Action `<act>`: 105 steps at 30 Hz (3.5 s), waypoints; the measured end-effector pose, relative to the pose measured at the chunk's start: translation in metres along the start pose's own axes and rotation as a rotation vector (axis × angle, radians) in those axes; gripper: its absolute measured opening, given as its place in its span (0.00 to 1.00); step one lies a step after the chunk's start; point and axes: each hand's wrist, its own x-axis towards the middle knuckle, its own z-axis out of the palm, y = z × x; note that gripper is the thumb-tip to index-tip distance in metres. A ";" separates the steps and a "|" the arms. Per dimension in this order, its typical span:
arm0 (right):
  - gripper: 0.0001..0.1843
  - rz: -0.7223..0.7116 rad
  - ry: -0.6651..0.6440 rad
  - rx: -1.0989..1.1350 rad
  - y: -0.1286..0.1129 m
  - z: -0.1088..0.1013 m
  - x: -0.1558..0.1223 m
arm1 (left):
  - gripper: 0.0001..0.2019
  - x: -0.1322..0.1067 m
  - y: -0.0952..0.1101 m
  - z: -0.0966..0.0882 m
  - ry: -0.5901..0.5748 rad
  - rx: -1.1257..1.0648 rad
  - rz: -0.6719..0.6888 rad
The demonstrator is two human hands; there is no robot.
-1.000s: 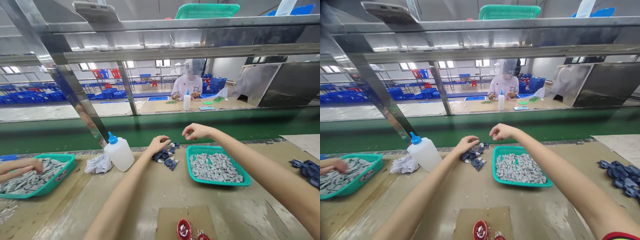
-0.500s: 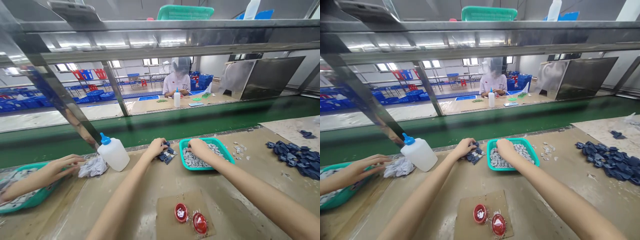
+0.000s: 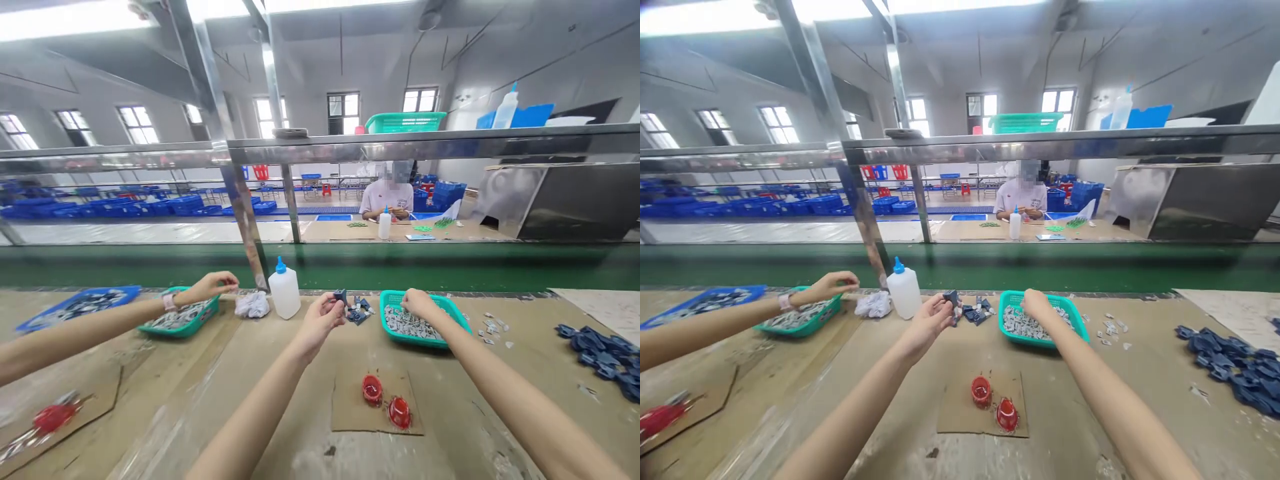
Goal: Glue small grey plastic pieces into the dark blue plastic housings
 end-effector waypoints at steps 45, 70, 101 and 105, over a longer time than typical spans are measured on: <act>0.22 0.186 0.221 1.383 0.023 0.107 -0.167 | 0.20 -0.155 -0.057 0.059 0.450 -0.012 -0.299; 0.21 0.221 0.091 1.082 0.019 0.091 -0.149 | 0.18 -0.149 -0.041 0.045 0.645 -0.441 -0.341; 0.10 0.083 0.011 1.336 -0.017 0.048 -0.191 | 0.09 -0.117 -0.026 0.109 0.345 -0.376 -0.187; 0.11 0.066 -0.065 1.338 -0.019 0.050 -0.189 | 0.09 -0.114 -0.021 0.114 0.336 -0.329 -0.138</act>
